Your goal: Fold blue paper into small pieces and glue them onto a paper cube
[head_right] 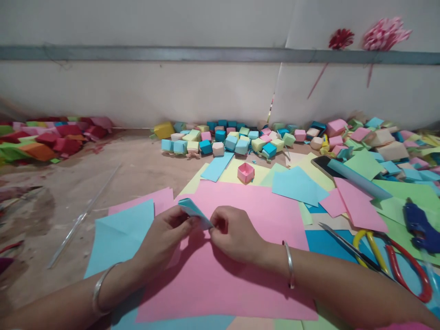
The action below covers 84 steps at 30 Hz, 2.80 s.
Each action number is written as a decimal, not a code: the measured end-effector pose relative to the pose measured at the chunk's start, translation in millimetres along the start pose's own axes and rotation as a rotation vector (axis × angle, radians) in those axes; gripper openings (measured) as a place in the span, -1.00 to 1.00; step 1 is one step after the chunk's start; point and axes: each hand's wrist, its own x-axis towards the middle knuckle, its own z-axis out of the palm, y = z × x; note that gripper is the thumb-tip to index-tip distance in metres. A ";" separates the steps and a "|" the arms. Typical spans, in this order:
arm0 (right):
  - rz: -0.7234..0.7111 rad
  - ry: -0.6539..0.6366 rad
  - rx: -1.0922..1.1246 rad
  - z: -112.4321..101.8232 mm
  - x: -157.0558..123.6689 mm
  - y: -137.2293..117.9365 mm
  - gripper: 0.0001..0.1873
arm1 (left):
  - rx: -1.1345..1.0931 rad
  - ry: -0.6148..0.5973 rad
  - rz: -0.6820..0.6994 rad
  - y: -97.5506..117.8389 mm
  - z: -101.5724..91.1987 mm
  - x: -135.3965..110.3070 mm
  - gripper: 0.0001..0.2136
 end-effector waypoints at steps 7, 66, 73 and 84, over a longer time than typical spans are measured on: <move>-0.087 -0.109 -0.084 1.1 -0.9 -0.3 -0.85 | 0.141 -0.107 0.041 -7.6 -0.9 -1.6 -0.90; -0.451 0.035 -0.121 -31.3 -2.0 -30.4 -0.92 | 0.710 -0.242 0.327 -11.9 -7.9 -7.1 -0.84; -0.310 0.035 -0.188 -32.6 -1.4 -26.4 -0.90 | 0.142 -0.556 -0.230 4.6 -4.6 -4.2 -0.78; -0.584 -0.107 -0.267 -50.2 14.6 -21.2 -0.79 | -0.505 -0.545 -0.583 8.4 -13.8 3.4 -0.71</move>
